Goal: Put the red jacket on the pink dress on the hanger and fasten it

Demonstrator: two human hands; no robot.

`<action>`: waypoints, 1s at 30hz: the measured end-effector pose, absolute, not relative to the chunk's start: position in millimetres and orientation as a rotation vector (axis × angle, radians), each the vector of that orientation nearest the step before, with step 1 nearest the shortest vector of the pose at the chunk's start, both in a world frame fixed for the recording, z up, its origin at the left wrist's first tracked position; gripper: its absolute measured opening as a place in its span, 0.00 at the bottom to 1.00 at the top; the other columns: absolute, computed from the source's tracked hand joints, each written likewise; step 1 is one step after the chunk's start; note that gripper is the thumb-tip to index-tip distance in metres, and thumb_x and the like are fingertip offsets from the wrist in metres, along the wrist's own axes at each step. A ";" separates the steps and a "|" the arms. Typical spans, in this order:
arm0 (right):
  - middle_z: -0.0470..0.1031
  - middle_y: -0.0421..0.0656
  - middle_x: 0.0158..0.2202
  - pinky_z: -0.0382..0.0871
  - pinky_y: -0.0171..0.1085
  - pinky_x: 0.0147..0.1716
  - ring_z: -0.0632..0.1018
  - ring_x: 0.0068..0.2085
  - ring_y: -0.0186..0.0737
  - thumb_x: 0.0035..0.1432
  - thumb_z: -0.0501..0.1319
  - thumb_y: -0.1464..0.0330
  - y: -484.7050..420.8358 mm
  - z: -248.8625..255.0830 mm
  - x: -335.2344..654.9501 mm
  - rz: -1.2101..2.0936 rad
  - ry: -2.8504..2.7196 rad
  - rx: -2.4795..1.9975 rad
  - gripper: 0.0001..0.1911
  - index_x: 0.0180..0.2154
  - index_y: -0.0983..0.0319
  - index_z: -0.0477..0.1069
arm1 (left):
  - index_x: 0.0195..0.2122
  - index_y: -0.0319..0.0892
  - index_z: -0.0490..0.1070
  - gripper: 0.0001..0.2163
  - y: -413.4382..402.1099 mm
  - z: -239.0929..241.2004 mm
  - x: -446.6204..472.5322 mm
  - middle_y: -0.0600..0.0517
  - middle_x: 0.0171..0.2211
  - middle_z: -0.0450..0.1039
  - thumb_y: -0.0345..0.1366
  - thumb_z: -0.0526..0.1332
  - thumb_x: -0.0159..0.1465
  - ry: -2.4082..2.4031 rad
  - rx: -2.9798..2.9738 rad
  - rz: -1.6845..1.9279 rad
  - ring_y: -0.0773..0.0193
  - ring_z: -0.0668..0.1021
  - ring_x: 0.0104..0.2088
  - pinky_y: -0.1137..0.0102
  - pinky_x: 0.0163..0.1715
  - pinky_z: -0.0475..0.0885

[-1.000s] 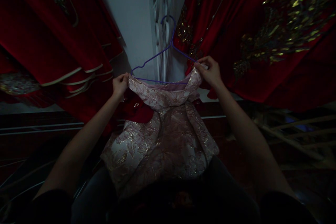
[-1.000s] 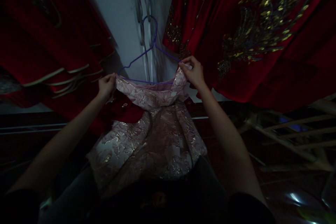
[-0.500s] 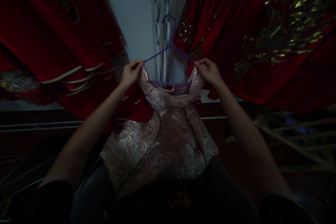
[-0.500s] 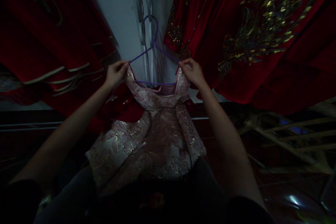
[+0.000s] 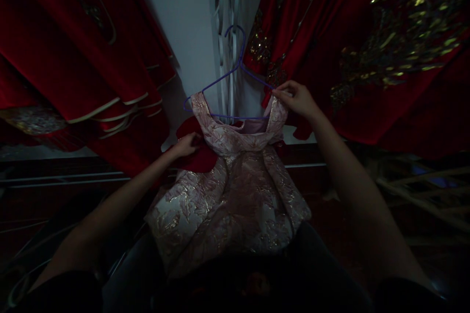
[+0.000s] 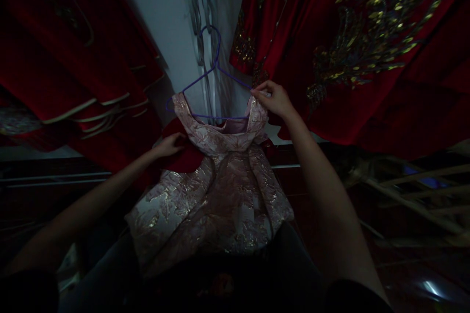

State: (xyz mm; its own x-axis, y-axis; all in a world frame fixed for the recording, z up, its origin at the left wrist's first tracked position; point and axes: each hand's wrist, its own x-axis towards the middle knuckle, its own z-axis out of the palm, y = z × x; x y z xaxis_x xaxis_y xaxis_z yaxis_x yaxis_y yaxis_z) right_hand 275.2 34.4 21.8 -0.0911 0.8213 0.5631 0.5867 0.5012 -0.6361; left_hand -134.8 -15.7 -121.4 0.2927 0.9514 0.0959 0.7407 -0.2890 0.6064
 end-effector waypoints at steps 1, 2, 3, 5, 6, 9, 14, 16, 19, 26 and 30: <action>0.76 0.45 0.33 0.67 0.38 0.34 0.75 0.35 0.40 0.50 0.62 0.49 34.0 23.0 276.1 0.293 -1.807 -1.180 0.21 0.34 0.61 0.71 | 0.43 0.38 0.71 0.20 -9.9 -109.2 -144.8 0.46 0.42 0.74 0.38 0.66 0.48 1.394 2.059 0.510 0.55 0.76 0.42 0.63 0.46 0.71; 0.76 0.45 0.32 0.67 0.37 0.35 0.74 0.35 0.39 0.50 0.62 0.49 34.1 24.1 276.7 0.277 -1.820 -1.181 0.22 0.34 0.61 0.71 | 0.40 0.40 0.73 0.18 -4.3 -97.7 -154.8 0.48 0.39 0.76 0.40 0.67 0.48 1.331 1.981 0.417 0.57 0.77 0.38 0.66 0.42 0.72; 0.75 0.45 0.32 0.66 0.37 0.34 0.74 0.34 0.39 0.51 0.61 0.48 34.6 25.0 277.0 0.265 -1.835 -1.191 0.22 0.33 0.61 0.71 | 0.38 0.41 0.75 0.17 0.7 -87.3 -163.9 0.50 0.35 0.77 0.42 0.67 0.48 1.323 1.896 0.351 0.60 0.77 0.34 0.68 0.37 0.72; 0.73 0.43 0.27 0.64 0.36 0.32 0.72 0.31 0.37 0.52 0.57 0.44 35.9 26.3 276.3 0.269 -1.888 -1.236 0.25 0.29 0.61 0.69 | 0.37 0.42 0.76 0.17 8.9 -71.2 -177.0 0.52 0.32 0.78 0.45 0.67 0.48 1.353 1.722 0.364 0.62 0.77 0.29 0.71 0.29 0.72; 0.71 0.42 0.24 0.63 0.36 0.30 0.71 0.29 0.37 0.53 0.54 0.42 36.4 26.5 275.5 0.283 -1.925 -1.271 0.28 0.26 0.61 0.68 | 0.37 0.43 0.76 0.17 12.4 -65.7 -180.0 0.52 0.32 0.78 0.45 0.67 0.49 1.363 1.632 0.418 0.63 0.77 0.28 0.72 0.28 0.72; 0.63 0.40 0.18 0.59 0.35 0.26 0.67 0.25 0.35 0.53 0.45 0.37 36.7 25.9 272.2 0.295 -2.002 -1.383 0.34 0.20 0.61 0.61 | 0.40 0.43 0.74 0.16 23.4 -57.6 -175.3 0.50 0.37 0.78 0.43 0.67 0.50 1.329 1.379 0.695 0.62 0.78 0.32 0.71 0.31 0.74; 0.62 0.41 0.19 0.58 0.35 0.28 0.68 0.26 0.37 0.53 0.41 0.36 35.0 28.2 271.8 0.103 -1.912 -1.419 0.36 0.18 0.60 0.56 | 0.37 0.40 0.72 0.10 50.4 -43.9 -151.8 0.51 0.30 0.76 0.36 0.64 0.54 1.186 1.195 1.138 0.66 0.77 0.29 0.72 0.33 0.74; 0.63 0.41 0.20 0.57 0.35 0.28 0.68 0.27 0.37 0.54 0.41 0.36 33.0 31.0 272.9 0.066 -1.919 -1.401 0.36 0.18 0.60 0.57 | 0.34 0.40 0.71 0.07 61.3 -28.5 -144.0 0.53 0.27 0.74 0.36 0.62 0.55 1.201 1.205 1.231 0.67 0.75 0.25 0.72 0.29 0.73; 0.63 0.41 0.19 0.57 0.35 0.29 0.68 0.26 0.37 0.55 0.41 0.37 25.6 33.3 270.2 0.044 -1.945 -1.385 0.36 0.18 0.61 0.57 | 0.30 0.39 0.69 0.05 70.9 3.2 -127.3 0.55 0.23 0.69 0.34 0.62 0.55 1.326 1.300 1.379 0.69 0.72 0.22 0.74 0.26 0.69; 0.57 0.40 0.15 0.62 0.35 0.31 0.68 0.24 0.36 0.57 0.41 0.39 17.5 27.6 259.6 0.099 -1.967 -1.435 0.35 0.16 0.60 0.54 | 0.33 0.38 0.68 0.10 56.1 53.2 -59.0 0.52 0.28 0.68 0.41 0.61 0.60 1.248 2.029 1.603 0.61 0.74 0.38 0.64 0.43 0.70; 0.61 0.40 0.15 0.66 0.38 0.33 0.71 0.25 0.38 0.58 0.48 0.43 44.4 37.1 270.4 0.256 -1.957 -1.520 0.32 0.15 0.60 0.59 | 0.38 0.38 0.67 0.14 53.4 52.5 -45.8 0.51 0.31 0.66 0.46 0.57 0.64 1.212 2.154 1.558 0.58 0.74 0.42 0.57 0.45 0.69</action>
State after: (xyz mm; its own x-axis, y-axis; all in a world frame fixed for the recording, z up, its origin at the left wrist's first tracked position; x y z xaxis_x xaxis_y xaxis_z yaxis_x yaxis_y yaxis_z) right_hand 270.4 44.4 37.1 -0.1269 0.9230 0.3632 0.7986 0.3123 -0.5145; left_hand -45.8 53.4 52.5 0.0982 0.7207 0.6863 0.4880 -0.6359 0.5979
